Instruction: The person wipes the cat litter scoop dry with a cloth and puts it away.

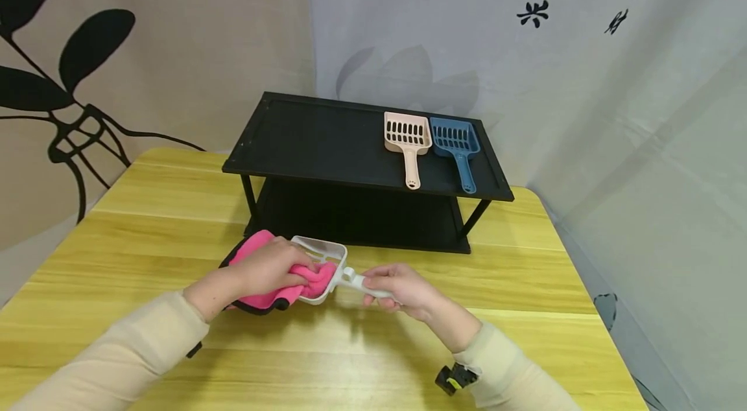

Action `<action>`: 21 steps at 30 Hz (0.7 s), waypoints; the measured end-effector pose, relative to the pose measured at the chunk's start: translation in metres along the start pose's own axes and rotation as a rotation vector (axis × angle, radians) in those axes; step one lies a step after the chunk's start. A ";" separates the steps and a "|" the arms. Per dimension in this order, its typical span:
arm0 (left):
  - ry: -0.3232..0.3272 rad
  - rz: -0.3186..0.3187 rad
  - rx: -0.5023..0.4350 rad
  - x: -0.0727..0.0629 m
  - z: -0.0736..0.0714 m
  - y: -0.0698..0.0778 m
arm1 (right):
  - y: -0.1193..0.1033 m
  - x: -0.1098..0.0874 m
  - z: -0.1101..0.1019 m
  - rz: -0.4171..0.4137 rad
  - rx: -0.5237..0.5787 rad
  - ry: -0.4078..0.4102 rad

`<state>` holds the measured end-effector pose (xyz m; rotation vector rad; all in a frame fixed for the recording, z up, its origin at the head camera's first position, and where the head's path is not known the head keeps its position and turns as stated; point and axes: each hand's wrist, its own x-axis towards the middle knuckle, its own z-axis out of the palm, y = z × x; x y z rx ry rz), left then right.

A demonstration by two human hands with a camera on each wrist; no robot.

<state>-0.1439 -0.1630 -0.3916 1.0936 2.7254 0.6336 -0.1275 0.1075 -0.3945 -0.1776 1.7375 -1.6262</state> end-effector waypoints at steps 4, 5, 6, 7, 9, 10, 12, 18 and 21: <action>0.036 -0.046 0.123 -0.006 -0.002 -0.006 | 0.001 -0.002 -0.003 -0.007 -0.022 0.014; 0.050 -0.048 0.143 -0.006 -0.003 -0.008 | 0.001 -0.002 -0.004 -0.012 -0.033 0.020; 0.069 -0.042 0.162 -0.006 -0.004 -0.009 | 0.001 -0.003 -0.005 -0.017 -0.043 0.026; 0.086 -0.038 0.180 -0.007 -0.006 -0.011 | 0.001 -0.003 -0.005 -0.023 -0.053 0.032; 0.116 -0.027 0.212 -0.008 -0.011 -0.013 | 0.000 -0.003 -0.006 -0.033 -0.072 0.041; 0.132 -0.016 0.230 -0.008 -0.014 -0.015 | 0.000 -0.003 -0.006 -0.037 -0.086 0.046; 0.165 -0.019 0.254 -0.010 -0.021 -0.018 | 0.000 -0.004 -0.008 -0.042 -0.110 0.059; 0.245 -0.116 0.238 -0.012 -0.042 -0.025 | 0.002 -0.005 -0.012 -0.025 -0.145 0.102; 0.261 -0.124 0.184 -0.003 -0.043 -0.019 | 0.003 -0.003 -0.009 -0.021 -0.164 0.107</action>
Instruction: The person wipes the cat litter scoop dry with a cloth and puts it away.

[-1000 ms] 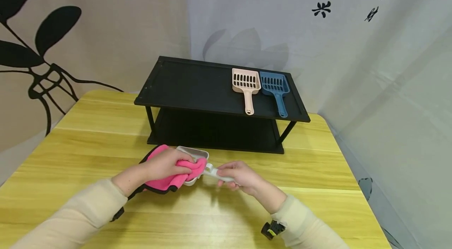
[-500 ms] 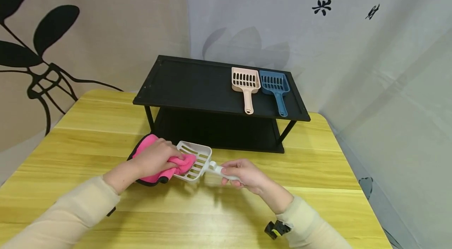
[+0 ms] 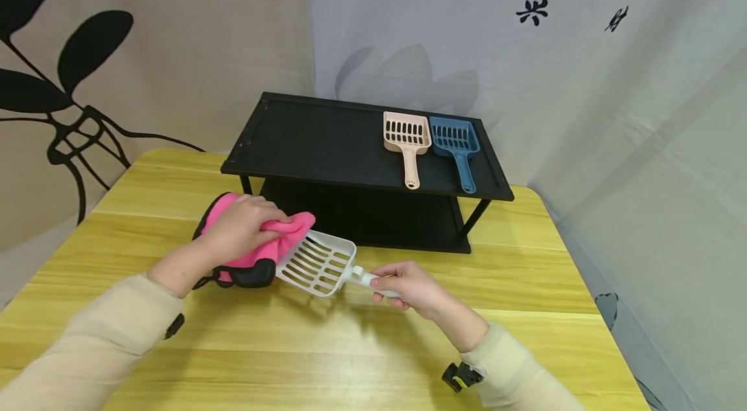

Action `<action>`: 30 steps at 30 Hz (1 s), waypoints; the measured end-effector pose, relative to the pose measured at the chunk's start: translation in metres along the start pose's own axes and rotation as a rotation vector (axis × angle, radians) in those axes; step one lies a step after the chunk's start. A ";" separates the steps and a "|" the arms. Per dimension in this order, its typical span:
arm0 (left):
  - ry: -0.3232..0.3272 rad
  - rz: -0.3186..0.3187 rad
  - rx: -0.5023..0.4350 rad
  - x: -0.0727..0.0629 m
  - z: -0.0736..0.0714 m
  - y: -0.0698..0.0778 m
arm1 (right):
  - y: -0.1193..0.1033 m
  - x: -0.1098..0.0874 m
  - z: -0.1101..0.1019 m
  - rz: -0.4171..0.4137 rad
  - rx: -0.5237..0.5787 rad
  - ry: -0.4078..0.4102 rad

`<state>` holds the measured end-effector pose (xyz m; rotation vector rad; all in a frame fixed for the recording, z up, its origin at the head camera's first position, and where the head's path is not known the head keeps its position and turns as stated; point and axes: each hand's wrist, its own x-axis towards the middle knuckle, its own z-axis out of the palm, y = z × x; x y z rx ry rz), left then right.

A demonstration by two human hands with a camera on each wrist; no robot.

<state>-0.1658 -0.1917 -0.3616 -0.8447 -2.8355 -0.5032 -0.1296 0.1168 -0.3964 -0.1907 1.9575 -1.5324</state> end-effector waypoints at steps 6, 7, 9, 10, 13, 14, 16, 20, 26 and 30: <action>-0.049 0.101 -0.138 0.016 0.024 0.025 | 0.000 0.005 0.009 -0.009 -0.022 -0.002; -0.066 0.118 -0.143 0.017 0.028 0.029 | 0.000 0.005 0.010 -0.012 -0.022 0.000; -0.090 0.131 -0.136 0.019 0.034 0.034 | 0.000 0.006 0.011 -0.018 -0.025 0.001; -0.097 0.125 -0.128 0.019 0.036 0.035 | 0.000 0.006 0.011 -0.020 -0.029 -0.003; -0.088 0.104 -0.102 0.019 0.040 0.038 | 0.001 0.004 0.013 -0.025 -0.054 -0.017; -0.080 0.101 -0.096 0.018 0.042 0.038 | 0.002 0.004 0.014 -0.027 -0.062 -0.019; -0.065 0.102 -0.086 0.018 0.043 0.037 | 0.002 0.003 0.015 -0.033 -0.073 -0.024; -0.054 0.087 -0.079 0.018 0.044 0.035 | 0.001 0.002 0.016 -0.044 -0.074 -0.019; -0.015 0.027 -0.050 0.016 0.041 0.024 | -0.001 -0.001 0.015 -0.052 -0.098 -0.007; 0.007 -0.047 -0.020 0.012 0.035 0.007 | 0.000 -0.005 0.015 -0.048 -0.122 -0.001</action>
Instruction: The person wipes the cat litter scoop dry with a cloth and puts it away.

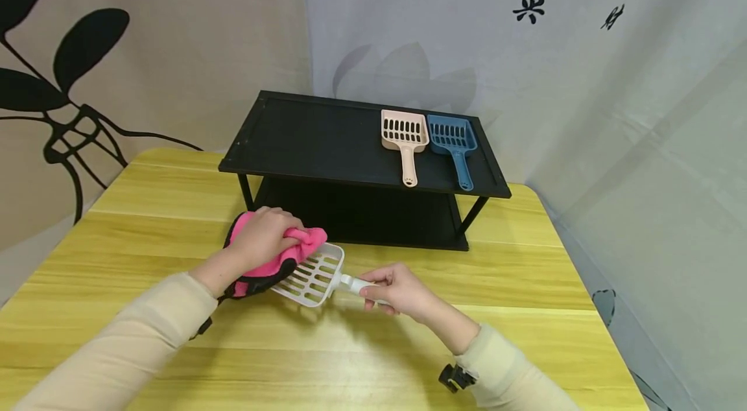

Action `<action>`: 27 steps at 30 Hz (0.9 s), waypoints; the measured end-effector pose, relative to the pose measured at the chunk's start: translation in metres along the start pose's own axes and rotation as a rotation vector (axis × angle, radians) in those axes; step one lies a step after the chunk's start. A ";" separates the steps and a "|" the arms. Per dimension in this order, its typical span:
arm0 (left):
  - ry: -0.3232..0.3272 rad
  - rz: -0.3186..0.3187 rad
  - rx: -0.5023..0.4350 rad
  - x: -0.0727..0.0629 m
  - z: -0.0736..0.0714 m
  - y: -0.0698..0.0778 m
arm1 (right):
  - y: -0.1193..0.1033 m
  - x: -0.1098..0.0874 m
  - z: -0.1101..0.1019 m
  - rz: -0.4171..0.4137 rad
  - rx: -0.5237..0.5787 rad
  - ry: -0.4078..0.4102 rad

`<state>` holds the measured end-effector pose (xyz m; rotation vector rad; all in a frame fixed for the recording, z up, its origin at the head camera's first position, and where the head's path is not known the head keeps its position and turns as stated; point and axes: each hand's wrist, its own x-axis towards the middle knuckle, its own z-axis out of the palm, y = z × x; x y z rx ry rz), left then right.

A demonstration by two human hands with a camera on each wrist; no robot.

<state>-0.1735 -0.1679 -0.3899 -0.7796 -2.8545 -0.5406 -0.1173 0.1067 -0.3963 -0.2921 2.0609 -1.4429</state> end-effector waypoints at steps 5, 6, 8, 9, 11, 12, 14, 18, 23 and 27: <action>0.027 -0.109 -0.018 -0.012 -0.013 -0.027 | 0.003 -0.008 0.000 0.020 0.019 -0.058; 0.030 -0.123 -0.036 -0.015 -0.015 -0.030 | 0.003 -0.009 -0.002 0.024 0.032 -0.066; 0.039 -0.137 -0.065 -0.020 -0.019 -0.035 | 0.005 -0.010 -0.006 0.026 0.050 -0.064; 0.042 -0.141 -0.077 -0.022 -0.021 -0.036 | 0.006 -0.010 -0.008 0.026 0.058 -0.058; 0.054 -0.147 -0.092 -0.025 -0.023 -0.038 | 0.008 -0.010 -0.013 0.026 0.068 -0.044; 0.061 -0.150 -0.098 -0.026 -0.024 -0.038 | 0.010 -0.010 -0.016 0.027 0.072 -0.037; 0.075 -0.155 -0.107 -0.028 -0.025 -0.038 | 0.013 -0.009 -0.020 0.028 0.078 -0.018; 0.099 -0.160 -0.119 -0.031 -0.027 -0.036 | 0.019 -0.008 -0.025 0.026 0.068 0.025; 0.105 -0.135 -0.128 -0.029 -0.031 -0.027 | 0.019 -0.007 -0.027 0.046 0.031 0.056; 0.099 -0.082 -0.139 -0.023 -0.031 -0.009 | 0.019 -0.004 -0.022 0.069 0.008 0.070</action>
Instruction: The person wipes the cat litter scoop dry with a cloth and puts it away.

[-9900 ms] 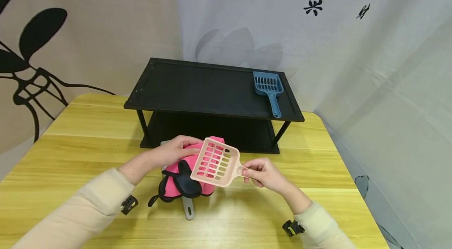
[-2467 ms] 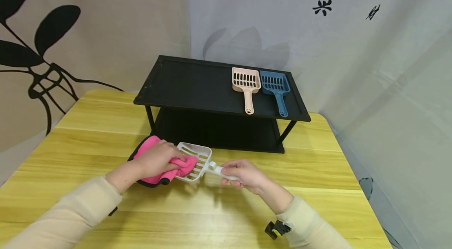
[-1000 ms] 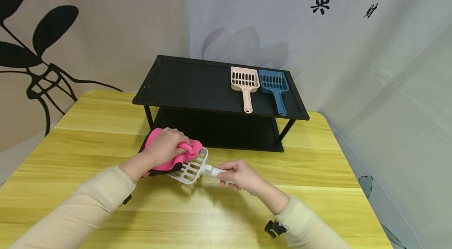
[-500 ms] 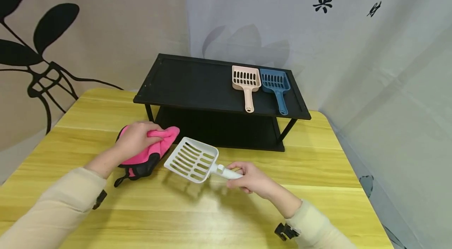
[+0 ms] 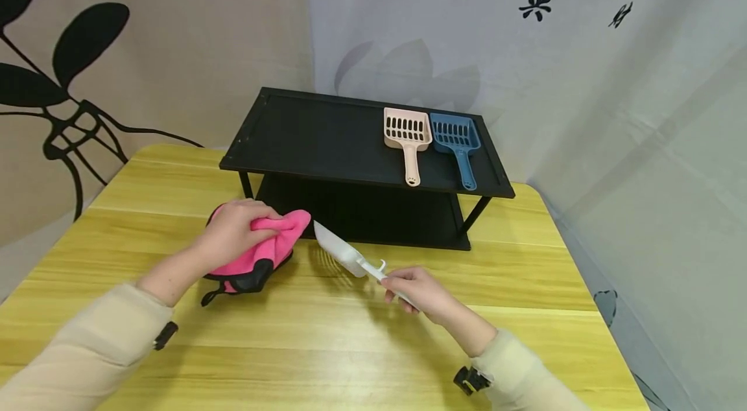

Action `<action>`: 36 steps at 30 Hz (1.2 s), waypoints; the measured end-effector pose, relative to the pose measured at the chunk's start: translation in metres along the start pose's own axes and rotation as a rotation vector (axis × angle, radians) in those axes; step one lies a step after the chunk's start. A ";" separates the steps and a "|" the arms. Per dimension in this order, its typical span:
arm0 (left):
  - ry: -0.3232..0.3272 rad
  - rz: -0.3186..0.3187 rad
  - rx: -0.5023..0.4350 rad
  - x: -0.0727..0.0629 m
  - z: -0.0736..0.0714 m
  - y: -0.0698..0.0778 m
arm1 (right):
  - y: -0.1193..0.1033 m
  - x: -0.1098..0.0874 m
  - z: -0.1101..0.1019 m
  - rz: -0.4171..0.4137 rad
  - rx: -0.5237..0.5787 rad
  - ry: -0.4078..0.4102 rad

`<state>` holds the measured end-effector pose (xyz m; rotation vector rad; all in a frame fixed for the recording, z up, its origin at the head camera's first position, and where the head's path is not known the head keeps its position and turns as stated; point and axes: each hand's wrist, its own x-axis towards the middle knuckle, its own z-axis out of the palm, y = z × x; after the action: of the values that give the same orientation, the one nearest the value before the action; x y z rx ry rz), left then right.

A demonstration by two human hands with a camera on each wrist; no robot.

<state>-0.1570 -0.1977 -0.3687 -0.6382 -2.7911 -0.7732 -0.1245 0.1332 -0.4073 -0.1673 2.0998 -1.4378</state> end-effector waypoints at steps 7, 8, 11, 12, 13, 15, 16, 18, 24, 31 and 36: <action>-0.012 0.125 -0.013 0.006 0.018 0.035 | -0.009 0.004 0.016 -0.010 0.026 -0.001; -0.012 0.130 -0.006 0.007 0.020 0.037 | -0.010 0.004 0.018 -0.015 0.033 -0.009; 0.008 0.129 0.036 0.008 0.023 0.041 | -0.012 0.004 0.022 -0.042 0.026 -0.025; 0.020 0.124 0.053 0.008 0.023 0.040 | -0.013 0.004 0.023 -0.049 0.019 -0.029; 0.031 0.117 0.068 0.008 0.023 0.039 | -0.013 0.004 0.023 -0.056 0.010 -0.034; 0.047 0.098 0.085 0.009 0.022 0.035 | -0.012 0.003 0.023 -0.069 -0.005 -0.040; 0.051 0.086 0.088 0.009 0.021 0.032 | -0.012 0.002 0.022 -0.073 -0.008 -0.045; 0.060 0.068 0.089 0.009 0.020 0.027 | -0.012 0.001 0.021 -0.077 -0.008 -0.059; 0.077 0.042 0.093 0.009 0.017 0.015 | -0.011 -0.003 0.016 -0.088 -0.009 -0.099; 0.034 0.006 0.122 0.007 0.012 0.001 | -0.006 -0.009 0.006 -0.069 0.001 -0.089; 0.049 -0.015 0.093 0.007 0.005 -0.003 | -0.001 -0.012 -0.001 -0.074 0.012 -0.048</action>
<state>-0.1653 -0.1951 -0.3725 -0.5742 -2.7711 -0.6477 -0.1156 0.1381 -0.4013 -0.2752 2.0657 -1.4743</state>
